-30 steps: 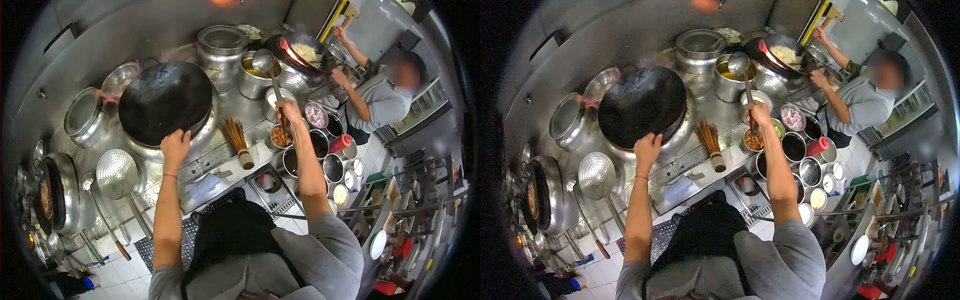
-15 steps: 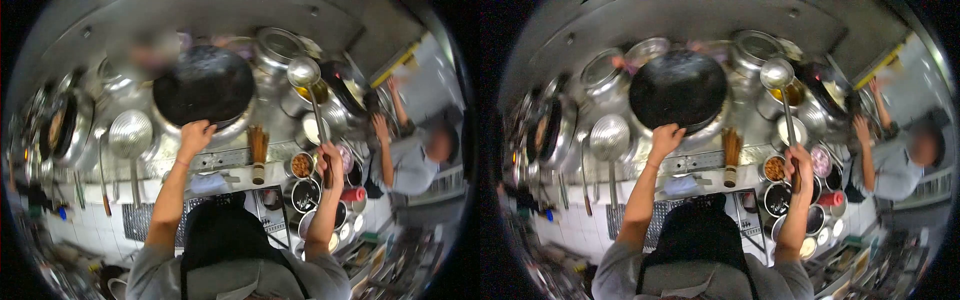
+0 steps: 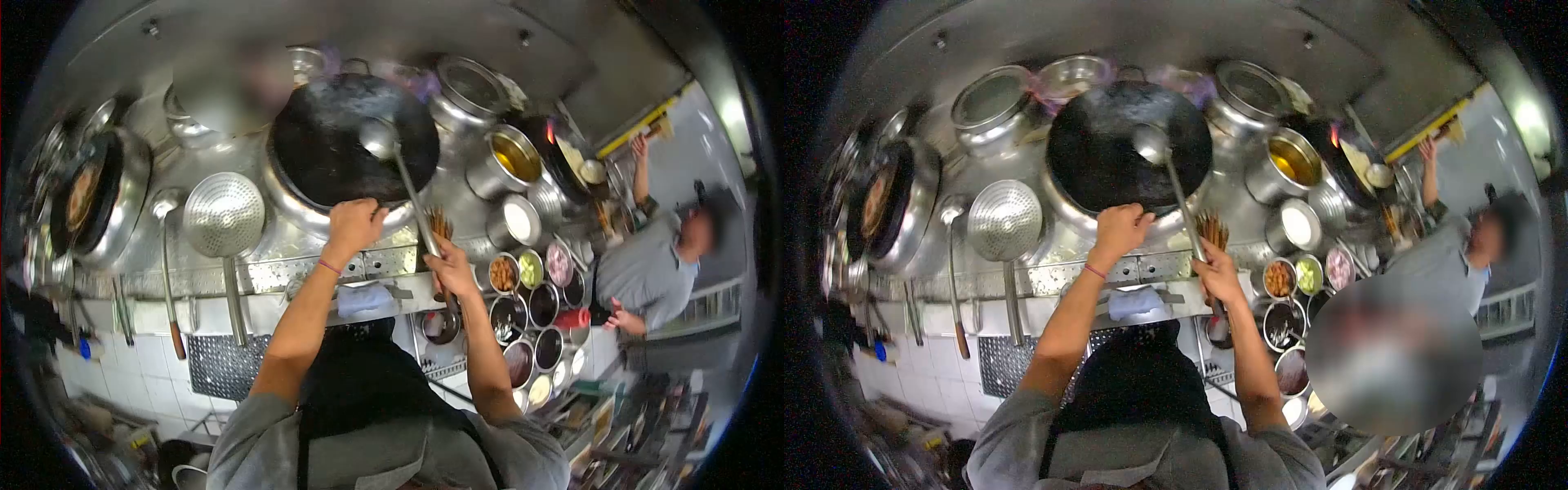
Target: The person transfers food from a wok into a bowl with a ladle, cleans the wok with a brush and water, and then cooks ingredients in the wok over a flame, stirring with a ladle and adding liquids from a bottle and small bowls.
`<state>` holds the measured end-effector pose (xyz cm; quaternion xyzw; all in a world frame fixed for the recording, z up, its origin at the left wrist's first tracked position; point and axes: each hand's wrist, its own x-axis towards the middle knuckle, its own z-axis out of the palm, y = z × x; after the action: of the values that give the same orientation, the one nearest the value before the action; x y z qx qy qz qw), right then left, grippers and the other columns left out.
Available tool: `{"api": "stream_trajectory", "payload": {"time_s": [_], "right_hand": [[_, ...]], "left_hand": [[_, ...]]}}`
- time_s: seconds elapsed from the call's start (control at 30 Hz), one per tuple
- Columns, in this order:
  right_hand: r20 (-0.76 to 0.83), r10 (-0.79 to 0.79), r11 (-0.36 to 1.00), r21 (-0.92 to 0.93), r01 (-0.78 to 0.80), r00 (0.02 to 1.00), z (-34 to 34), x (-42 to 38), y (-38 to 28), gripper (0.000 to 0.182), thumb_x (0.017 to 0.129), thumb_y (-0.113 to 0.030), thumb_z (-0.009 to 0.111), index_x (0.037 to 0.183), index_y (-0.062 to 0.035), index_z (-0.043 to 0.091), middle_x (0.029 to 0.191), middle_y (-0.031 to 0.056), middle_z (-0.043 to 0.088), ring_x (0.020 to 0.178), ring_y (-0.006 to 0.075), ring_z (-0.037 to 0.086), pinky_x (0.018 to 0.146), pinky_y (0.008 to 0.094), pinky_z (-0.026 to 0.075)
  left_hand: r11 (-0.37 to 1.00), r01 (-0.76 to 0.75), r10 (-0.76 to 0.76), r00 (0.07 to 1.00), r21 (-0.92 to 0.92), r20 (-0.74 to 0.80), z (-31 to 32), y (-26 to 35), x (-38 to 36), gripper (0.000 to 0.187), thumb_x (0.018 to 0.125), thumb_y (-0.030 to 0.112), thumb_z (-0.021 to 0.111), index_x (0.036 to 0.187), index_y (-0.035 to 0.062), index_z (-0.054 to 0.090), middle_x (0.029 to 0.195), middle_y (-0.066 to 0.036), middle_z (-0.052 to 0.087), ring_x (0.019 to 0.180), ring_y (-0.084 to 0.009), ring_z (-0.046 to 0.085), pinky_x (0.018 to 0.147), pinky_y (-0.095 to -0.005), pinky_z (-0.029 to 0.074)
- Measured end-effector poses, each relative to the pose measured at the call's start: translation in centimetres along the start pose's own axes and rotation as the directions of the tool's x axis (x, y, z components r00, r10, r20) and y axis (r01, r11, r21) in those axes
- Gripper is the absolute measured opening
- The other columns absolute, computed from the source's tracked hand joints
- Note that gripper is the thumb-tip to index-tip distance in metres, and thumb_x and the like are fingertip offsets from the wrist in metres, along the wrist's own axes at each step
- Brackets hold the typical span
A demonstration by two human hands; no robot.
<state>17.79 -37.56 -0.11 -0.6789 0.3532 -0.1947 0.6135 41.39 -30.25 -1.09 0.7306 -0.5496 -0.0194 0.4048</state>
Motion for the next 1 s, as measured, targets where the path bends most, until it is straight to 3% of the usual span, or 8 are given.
{"api": "stream_trajectory", "payload": {"time_s": [0.07,0.17,0.23,0.3,0.47,0.7,0.93,1.0], "right_hand": [[-0.064,-0.08,0.982,-0.174,0.068,0.995,1.0,0.9,3.9,0.053,0.088,0.001,0.058,0.139,0.0009,0.044,0.115,0.0144,0.064,0.097,0.0105,0.057,0.078,0.0246,0.05],[-0.256,-0.205,0.92,-0.38,0.096,0.945,2.1,-2.8,3.7,0.059,0.083,-0.002,0.062,0.138,0.005,0.042,0.133,0.0246,0.053,0.118,0.0284,0.057,0.097,0.0359,0.048],[-0.39,-0.356,0.87,-0.469,0.149,0.849,1.4,-6.2,4.3,0.059,0.078,-0.004,0.062,0.135,-0.0031,0.049,0.122,0.0226,0.06,0.106,0.0301,0.064,0.09,0.036,0.05],[-0.51,-0.117,0.888,-0.437,-0.14,0.852,0.3,-10.2,3.9,0.063,0.076,-0.005,0.061,0.138,-0.0083,0.047,0.113,0.0205,0.063,0.097,0.037,0.064,0.085,0.0394,0.052],[-0.617,-0.323,0.733,-0.643,-0.222,0.718,-0.3,-13.0,9.4,0.06,0.073,-0.009,0.062,0.132,-0.0132,0.053,0.09,0.0163,0.065,0.079,0.0361,0.066,0.068,0.0466,0.052],[-0.693,-0.353,0.667,-0.658,-0.35,0.629,2.1,-14.7,11.6,0.04,0.082,-0.023,0.066,0.12,-0.011,0.061,0.089,0.0141,0.061,0.085,0.0318,0.063,0.071,0.0462,0.05],[-0.992,0.072,0.831,0.004,-0.556,0.101,6.8,-33.4,21.0,0.026,0.084,-0.01,0.061,0.107,-0.0009,0.067,0.097,0.0211,0.065,0.096,0.0365,0.061,0.083,0.0424,0.051],[-0.957,0.07,0.739,0.239,-0.63,-0.281,9.1,-42.5,25.0,0.028,0.08,-0.005,0.059,0.106,-0.0001,0.068,0.1,0.0238,0.066,0.09,0.038,0.064,0.082,0.043,0.052]], "left_hand": [[0.999,-0.024,0.025,0.999,0.025,-0.033,0.0,-0.2,0.1,0.032,0.081,0.031,0.066,0.064,0.0053,0.058,0.065,-0.016,0.062,0.063,-0.039,0.061,0.058,-0.049,0.048],[1.0,0.002,-0.001,0.997,-0.017,0.072,-0.8,0.6,0.1,0.018,0.082,0.024,0.065,0.076,0.0079,0.069,0.072,-0.013,0.066,0.073,-0.0332,0.065,0.065,-0.0426,0.048],[0.983,0.042,-0.035,0.999,-0.179,0.041,1.9,-3.1,-0.6,0.015,0.084,0.02,0.064,0.081,0.0069,0.071,0.072,-0.013,0.067,0.068,-0.0294,0.065,0.064,-0.0395,0.048],[0.989,-0.069,0.053,0.991,0.13,0.124,1.1,-2.9,0.5,0.036,0.09,0.039,0.061,0.076,0.0058,0.066,0.069,-0.017,0.065,0.06,-0.0355,0.06,0.056,-0.0454,0.044],[0.934,-0.144,0.115,0.988,0.326,0.107,0.5,-3.0,1.4,0.05,0.093,0.053,0.049,0.082,0.0071,0.066,0.072,-0.02,0.065,0.065,-0.0441,0.06,0.056,-0.0532,0.042],[0.913,-0.119,0.063,0.986,0.39,0.155,0.7,-4.1,2.5,0.057,0.093,0.058,0.046,0.083,0.0063,0.067,0.072,-0.017,0.066,0.064,-0.0404,0.061,0.055,-0.0494,0.044],[0.884,-0.077,0.014,0.99,0.46,0.139,1.1,-4.7,3.5,0.06,0.093,0.061,0.041,0.109,0.0096,0.068,0.092,-0.015,0.071,0.082,-0.0411,0.064,0.073,-0.0492,0.05],[0.923,-0.166,0.147,0.986,0.347,0.082,0.1,-2.2,2.1,0.051,0.092,0.053,0.05,0.089,0.0043,0.066,0.081,-0.019,0.067,0.072,-0.0405,0.062,0.066,-0.0497,0.048]]}}
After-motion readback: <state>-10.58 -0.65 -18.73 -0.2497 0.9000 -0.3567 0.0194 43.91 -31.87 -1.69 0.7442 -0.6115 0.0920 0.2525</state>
